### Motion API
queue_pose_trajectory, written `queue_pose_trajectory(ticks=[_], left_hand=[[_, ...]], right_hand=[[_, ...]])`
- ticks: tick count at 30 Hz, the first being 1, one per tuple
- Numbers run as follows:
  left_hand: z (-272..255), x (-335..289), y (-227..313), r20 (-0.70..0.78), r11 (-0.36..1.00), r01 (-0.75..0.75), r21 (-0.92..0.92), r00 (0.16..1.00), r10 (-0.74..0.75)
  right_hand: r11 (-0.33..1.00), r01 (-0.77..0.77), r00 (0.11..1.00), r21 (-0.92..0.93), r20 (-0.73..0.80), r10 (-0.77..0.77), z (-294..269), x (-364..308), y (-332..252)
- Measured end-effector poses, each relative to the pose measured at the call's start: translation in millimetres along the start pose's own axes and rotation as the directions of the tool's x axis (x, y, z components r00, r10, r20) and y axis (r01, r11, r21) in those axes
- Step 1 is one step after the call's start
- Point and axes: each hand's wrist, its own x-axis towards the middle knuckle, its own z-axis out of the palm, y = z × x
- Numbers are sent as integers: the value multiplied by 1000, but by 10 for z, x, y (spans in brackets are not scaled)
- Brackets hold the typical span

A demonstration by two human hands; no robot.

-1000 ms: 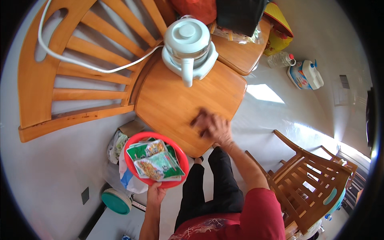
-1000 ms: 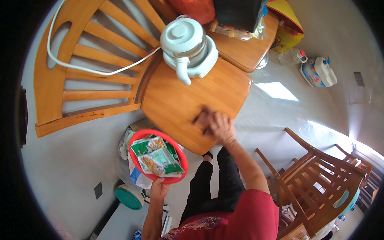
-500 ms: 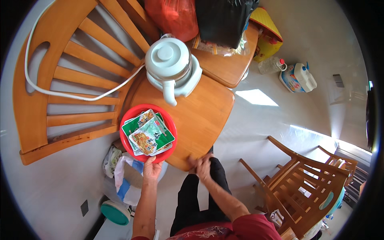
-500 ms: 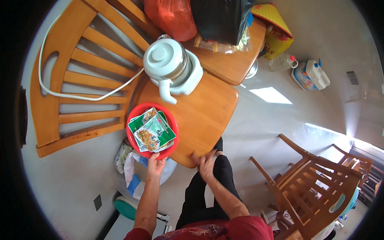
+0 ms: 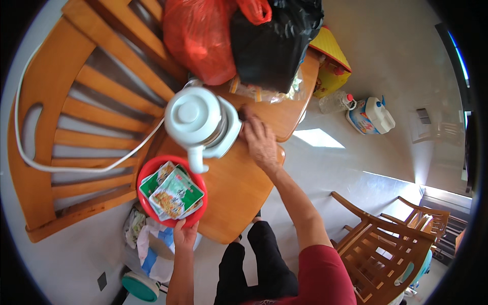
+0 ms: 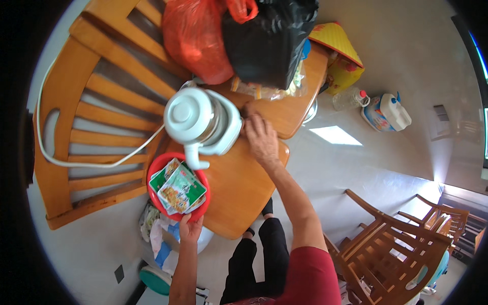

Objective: The person wipes the surface of several small food packets with a cloth, one by one, and places them into a red bowl. The person then wipes a small wooden side table.

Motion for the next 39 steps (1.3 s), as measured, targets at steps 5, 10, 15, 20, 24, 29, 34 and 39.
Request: queue_pose_trajectory(ticks=[5, 10, 15, 20, 24, 29, 34, 39], left_hand=[[17, -75, -61, 22, 1000, 6, 16, 1000, -6], [64, -60, -116, 31, 997, 38, -68, 999, -36], [158, -17, -161, 105, 981, -4, -191, 994, 24], [336, 29, -437, -13, 978, -81, -190, 997, 79], [163, -293, -496, -25, 993, -50, -110, 999, 48], [-271, -1064, -590, -237, 998, -63, 9, 969, 64], [-1049, -1960, -931, -464, 988, -127, -91, 883, 70], [-1479, -2297, -1280, -518, 987, -45, -151, 854, -41]], right_hand=[[992, -124, 990, 13, -72, 124, 217, 224, 871], [479, -851, 504, 217, 77, 860, 271, 412, 1729], [487, -856, 514, 174, 171, 841, 194, 439, 1276], [983, -177, 966, -58, 182, 184, -118, -545, 138], [998, -22, 966, 62, 259, 5, -202, -1025, -657], [978, 194, 947, 78, 247, -208, 67, -1462, -1339], [829, 499, 779, 252, 288, -557, 78, -2161, -2097], [175, 775, 145, 607, 98, -985, 2, -2368, -2178]])
